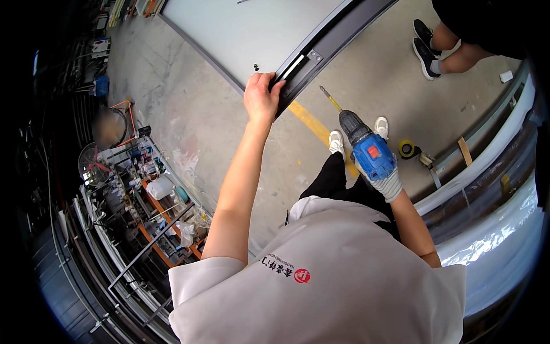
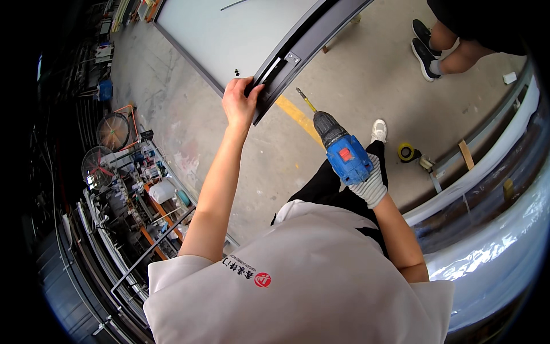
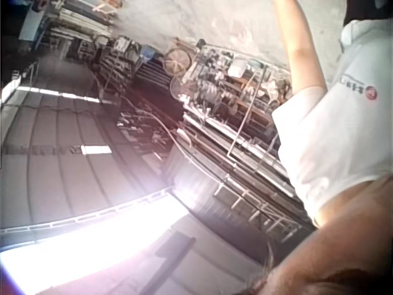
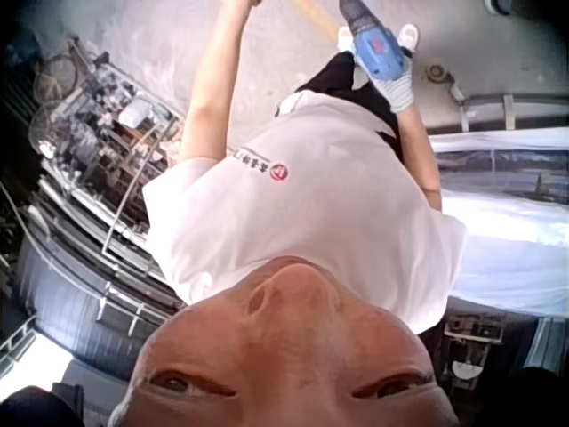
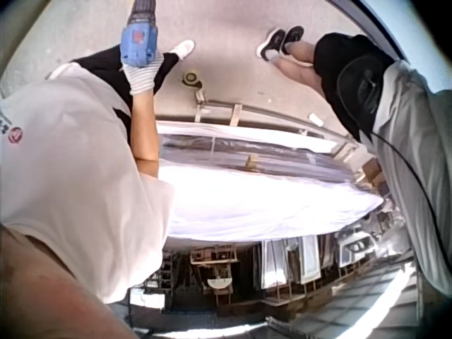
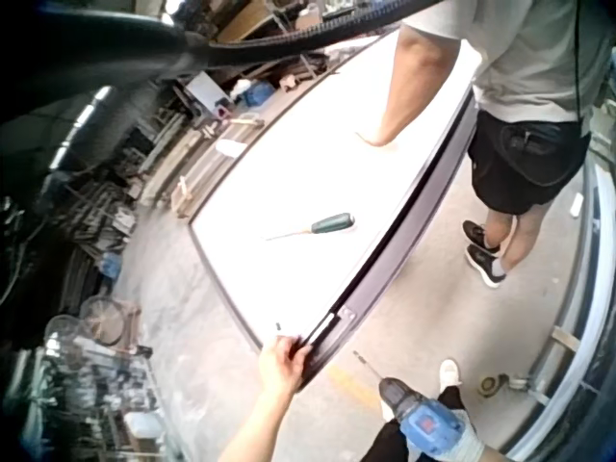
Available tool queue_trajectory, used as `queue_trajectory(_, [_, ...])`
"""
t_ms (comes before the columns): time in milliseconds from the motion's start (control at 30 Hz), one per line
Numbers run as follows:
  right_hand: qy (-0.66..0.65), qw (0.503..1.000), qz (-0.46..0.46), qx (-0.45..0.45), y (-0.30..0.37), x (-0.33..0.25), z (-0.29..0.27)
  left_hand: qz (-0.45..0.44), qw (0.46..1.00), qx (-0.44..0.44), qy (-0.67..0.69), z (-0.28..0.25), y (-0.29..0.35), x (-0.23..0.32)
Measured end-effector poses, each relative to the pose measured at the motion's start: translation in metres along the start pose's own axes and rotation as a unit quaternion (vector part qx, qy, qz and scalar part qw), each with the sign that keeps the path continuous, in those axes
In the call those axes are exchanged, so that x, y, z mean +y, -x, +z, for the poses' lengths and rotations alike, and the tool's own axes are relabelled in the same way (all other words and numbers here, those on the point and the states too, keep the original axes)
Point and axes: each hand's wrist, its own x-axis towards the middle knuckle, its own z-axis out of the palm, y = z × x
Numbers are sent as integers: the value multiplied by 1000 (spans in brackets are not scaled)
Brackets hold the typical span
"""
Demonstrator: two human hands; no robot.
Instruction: The person uses a power drill and a screwdriver to secure a metal frame onto a large white panel. They then apply white adhesive strips to the frame's edge and insert a black rubber seal into the frame's groove.
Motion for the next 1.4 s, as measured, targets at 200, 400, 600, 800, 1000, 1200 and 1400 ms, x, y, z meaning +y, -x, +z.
queue_trajectory(200, [106,992,-63,-16,-6,6,-16,-126,986,6,104,-10,-13,-17])
queue_trajectory(400, [-31,998,37,-46,-4,-9,-16,-264,962,-53,44,-8,-49,-41])
queue_trajectory(600, [-144,982,116,-35,3,-6,-19,-338,913,-127,189,-19,-55,-40])
queue_trajectory(800, [-554,804,187,-104,-4,-53,10,-455,617,-119,631,-34,-33,8])
queue_trajectory(1000, [-667,683,217,-205,-21,-48,12,-513,435,-156,724,-16,-5,50])
queue_trajectory(1200, [-617,749,180,-160,-18,-55,14,-501,402,-195,741,-7,9,57])
queue_trajectory(1400, [-626,729,233,-154,-24,-44,11,-496,418,-226,727,-4,16,58])
